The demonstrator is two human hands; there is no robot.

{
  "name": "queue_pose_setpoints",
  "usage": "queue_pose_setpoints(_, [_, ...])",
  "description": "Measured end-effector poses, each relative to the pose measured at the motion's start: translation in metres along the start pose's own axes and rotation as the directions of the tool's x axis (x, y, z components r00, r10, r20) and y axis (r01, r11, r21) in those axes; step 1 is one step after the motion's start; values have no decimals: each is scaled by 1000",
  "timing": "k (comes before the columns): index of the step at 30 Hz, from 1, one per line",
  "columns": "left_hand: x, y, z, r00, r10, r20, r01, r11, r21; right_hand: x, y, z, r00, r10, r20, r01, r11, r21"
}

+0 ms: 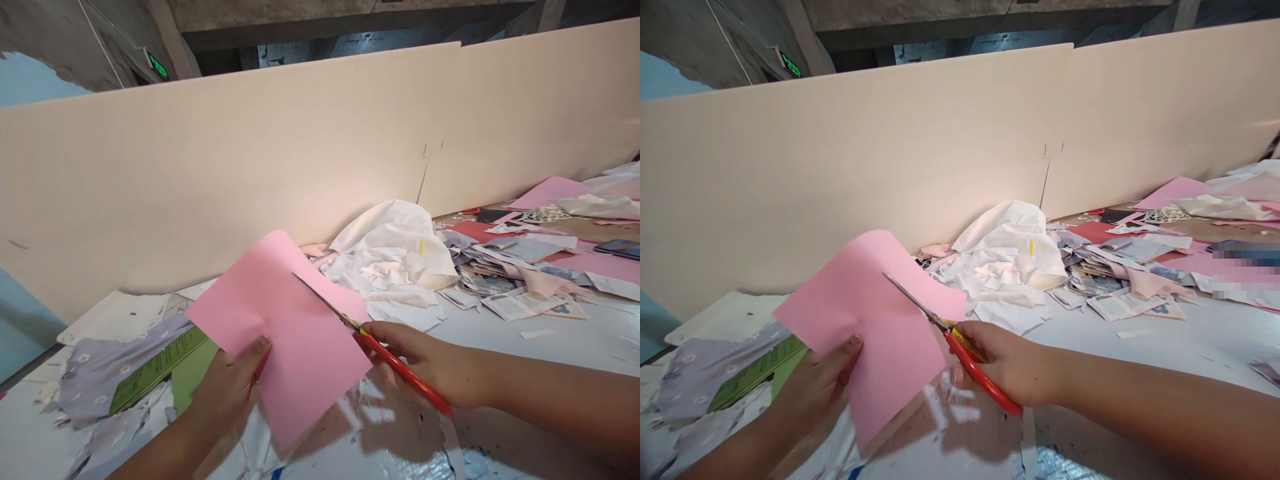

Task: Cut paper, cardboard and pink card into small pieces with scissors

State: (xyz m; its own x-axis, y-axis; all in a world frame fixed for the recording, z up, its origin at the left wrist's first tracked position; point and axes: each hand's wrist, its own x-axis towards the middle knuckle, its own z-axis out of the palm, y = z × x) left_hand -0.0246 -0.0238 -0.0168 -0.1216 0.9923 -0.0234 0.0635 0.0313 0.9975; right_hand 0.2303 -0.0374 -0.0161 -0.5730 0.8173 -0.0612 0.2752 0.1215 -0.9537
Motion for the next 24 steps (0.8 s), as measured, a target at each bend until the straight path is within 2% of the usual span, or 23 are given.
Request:
queue_pose_setpoints(2, [-3,2,2,999,23,-27,-20,994,103,-3,-4,-1,998,2,58,1,999,-45])
queue_pose_setpoints(4, [-5,3,2,999,6,-34,-1,991,137,-4,-6,-3,998,-28,61,34,996,-85])
queue_pose_setpoints(9, [-10,3,4,993,-44,108,37,997,69,-3,-7,-3,999,-34,20,36,993,-116])
queue_pose_setpoints(12, [-10,1,4,994,-62,85,63,998,-4,-2,-7,-2,999,-23,40,26,998,-55])
queue_pose_setpoints(16, [-8,-1,3,984,-130,118,143,984,-108,0,-7,-2,998,-46,46,47,999,-24])
queue_pose_setpoints(22, [-3,-1,0,993,-106,43,111,983,-146,0,-5,-2,999,42,8,-42,999,9])
queue_pose_setpoints(24, [-3,-1,0,992,-113,49,120,979,-165,0,-5,-2,997,71,-9,-71,997,27])
